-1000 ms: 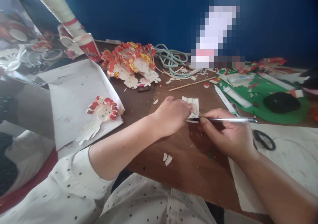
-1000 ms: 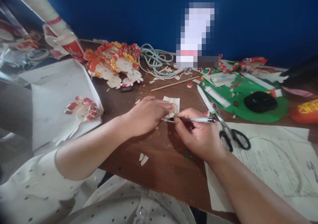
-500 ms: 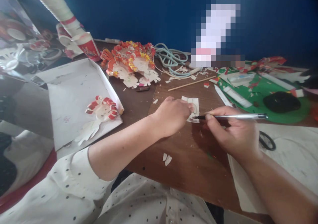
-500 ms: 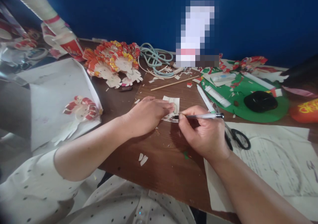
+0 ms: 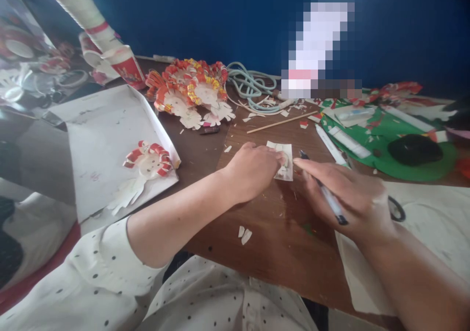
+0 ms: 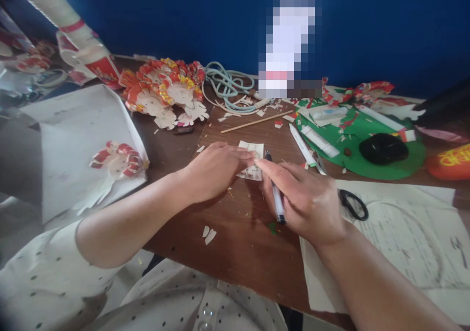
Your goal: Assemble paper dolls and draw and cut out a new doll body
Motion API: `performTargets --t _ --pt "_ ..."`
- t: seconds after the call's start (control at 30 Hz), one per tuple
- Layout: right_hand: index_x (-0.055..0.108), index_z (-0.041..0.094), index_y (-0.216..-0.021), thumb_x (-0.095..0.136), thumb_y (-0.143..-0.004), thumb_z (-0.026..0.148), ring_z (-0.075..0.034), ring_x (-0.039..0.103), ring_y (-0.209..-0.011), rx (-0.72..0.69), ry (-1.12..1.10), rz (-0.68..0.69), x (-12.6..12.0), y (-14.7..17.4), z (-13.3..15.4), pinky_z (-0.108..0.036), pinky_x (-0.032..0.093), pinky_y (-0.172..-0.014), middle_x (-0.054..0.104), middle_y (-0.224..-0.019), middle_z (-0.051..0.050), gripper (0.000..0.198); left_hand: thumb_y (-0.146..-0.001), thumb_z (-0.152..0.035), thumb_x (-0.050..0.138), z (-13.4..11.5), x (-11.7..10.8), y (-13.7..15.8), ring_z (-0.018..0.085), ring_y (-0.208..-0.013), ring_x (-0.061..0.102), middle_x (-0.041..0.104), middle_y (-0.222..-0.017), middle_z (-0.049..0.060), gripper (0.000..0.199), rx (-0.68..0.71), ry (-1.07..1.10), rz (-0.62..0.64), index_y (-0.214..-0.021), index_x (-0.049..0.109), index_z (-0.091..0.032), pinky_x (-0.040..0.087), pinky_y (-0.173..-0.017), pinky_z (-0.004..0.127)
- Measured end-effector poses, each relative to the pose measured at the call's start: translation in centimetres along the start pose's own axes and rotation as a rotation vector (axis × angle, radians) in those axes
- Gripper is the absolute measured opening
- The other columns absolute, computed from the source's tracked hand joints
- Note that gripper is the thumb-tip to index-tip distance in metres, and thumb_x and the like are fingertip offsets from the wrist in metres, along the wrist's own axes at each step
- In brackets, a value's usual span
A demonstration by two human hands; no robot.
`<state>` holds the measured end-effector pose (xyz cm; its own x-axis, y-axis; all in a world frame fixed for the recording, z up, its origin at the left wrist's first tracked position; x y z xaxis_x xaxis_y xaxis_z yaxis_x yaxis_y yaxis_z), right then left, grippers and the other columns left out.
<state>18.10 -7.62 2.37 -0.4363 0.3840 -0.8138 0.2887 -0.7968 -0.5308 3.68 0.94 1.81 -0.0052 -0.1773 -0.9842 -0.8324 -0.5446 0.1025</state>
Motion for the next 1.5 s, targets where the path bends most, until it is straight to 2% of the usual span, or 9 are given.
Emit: performTargets --t 0.1,0.2,0.3,0.37,0.5,0.67,1.1,1.5 --pt "0.047 0.029 -0.141 0.058 -0.087 0.020 -0.022 0.069 -0.079 -0.038 0.047 0.126 0.5 0.9 0.2 -0.034 0.051 -0.067 0.072 -0.104 -0.005 0.056 -0.093 -0.011 0.041 0.0 0.0 0.1 0.020 -0.111 0.061 0.067 -0.119 0.009 0.034 0.026 0.012 -0.028 -0.122 0.058 -0.016 0.043 -0.096 0.037" --pt "0.046 0.027 -0.142 0.057 -0.087 0.025 -0.017 0.063 -0.060 -0.097 0.120 0.184 0.7 1.7 1.0 -0.032 0.044 -0.054 0.070 -0.082 -0.002 0.055 -0.093 -0.013 0.043 -0.1 -0.1 0.2 0.020 -0.110 0.061 0.066 -0.119 0.009 0.032 0.053 0.027 -0.030 -0.120 0.058 -0.017 0.043 -0.096 0.038" --pt "0.046 0.025 -0.141 0.053 -0.089 0.024 -0.015 0.056 -0.051 -0.143 0.154 0.222 0.7 2.0 1.8 -0.030 0.036 -0.048 0.063 -0.067 0.000 0.052 -0.093 -0.013 0.043 -0.2 -0.2 0.2 0.020 -0.111 0.061 0.066 -0.118 0.008 0.032 0.035 0.034 -0.011 -0.120 0.059 -0.017 0.043 -0.096 0.038" --pt "0.046 0.024 -0.141 0.050 -0.090 0.021 -0.015 0.057 -0.053 -0.149 0.167 0.236 0.8 2.0 2.1 -0.029 0.035 -0.047 0.065 -0.072 -0.002 0.051 -0.093 -0.012 0.042 -0.2 -0.2 0.1 0.020 -0.110 0.061 0.067 -0.118 0.008 0.032 0.029 0.042 -0.015 -0.119 0.059 -0.018 0.043 -0.096 0.038" --pt "0.054 0.024 -0.133 0.048 -0.087 0.014 -0.014 0.058 -0.056 -0.144 0.205 0.253 1.3 1.6 2.5 -0.028 0.034 -0.047 0.070 -0.094 -0.006 0.048 -0.092 -0.012 0.043 -0.1 -0.1 0.0 0.020 -0.108 0.062 0.068 -0.115 0.008 0.031 0.026 0.048 -0.042 -0.118 0.060 -0.018 0.044 -0.096 0.038" --pt "0.061 0.021 -0.125 0.049 -0.083 0.011 -0.013 0.057 -0.055 -0.153 0.223 0.253 1.6 1.4 2.7 -0.028 0.037 -0.049 0.071 -0.102 -0.008 0.045 -0.093 -0.012 0.041 -0.1 0.2 0.1 0.020 -0.109 0.061 0.067 -0.118 0.007 0.033 0.040 0.052 -0.054 -0.119 0.060 -0.018 0.044 -0.096 0.039" --pt "0.063 0.023 -0.123 0.056 -0.085 0.018 -0.014 0.063 -0.058 -0.125 0.200 0.228 1.5 1.3 2.6 -0.028 0.042 -0.053 0.072 -0.096 -0.005 0.039 -0.093 -0.014 0.042 -0.5 0.2 0.1 0.022 -0.114 0.058 0.065 -0.121 0.010 0.031 0.008 0.061 -0.049 -0.120 0.059 -0.016 0.044 -0.098 0.039" --pt "0.062 0.022 -0.124 0.057 -0.086 0.023 -0.013 0.062 -0.056 -0.105 0.203 0.230 1.4 1.2 2.7 -0.027 0.040 -0.051 0.072 -0.097 -0.005 0.038 -0.092 -0.012 0.041 -0.7 0.2 0.2 0.023 -0.116 0.057 0.063 -0.124 0.010 0.033 0.023 0.031 -0.045 -0.121 0.058 -0.015 0.042 -0.100 0.040"
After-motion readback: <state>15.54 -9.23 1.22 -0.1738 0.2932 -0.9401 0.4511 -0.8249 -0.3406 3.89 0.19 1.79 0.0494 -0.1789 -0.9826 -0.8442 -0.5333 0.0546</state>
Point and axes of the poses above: each hand's wrist, its own y-axis away from the middle knuckle, its own x-axis out of the palm, z = x × y, the point moved 4 cm from there along -y, towards the middle knuckle
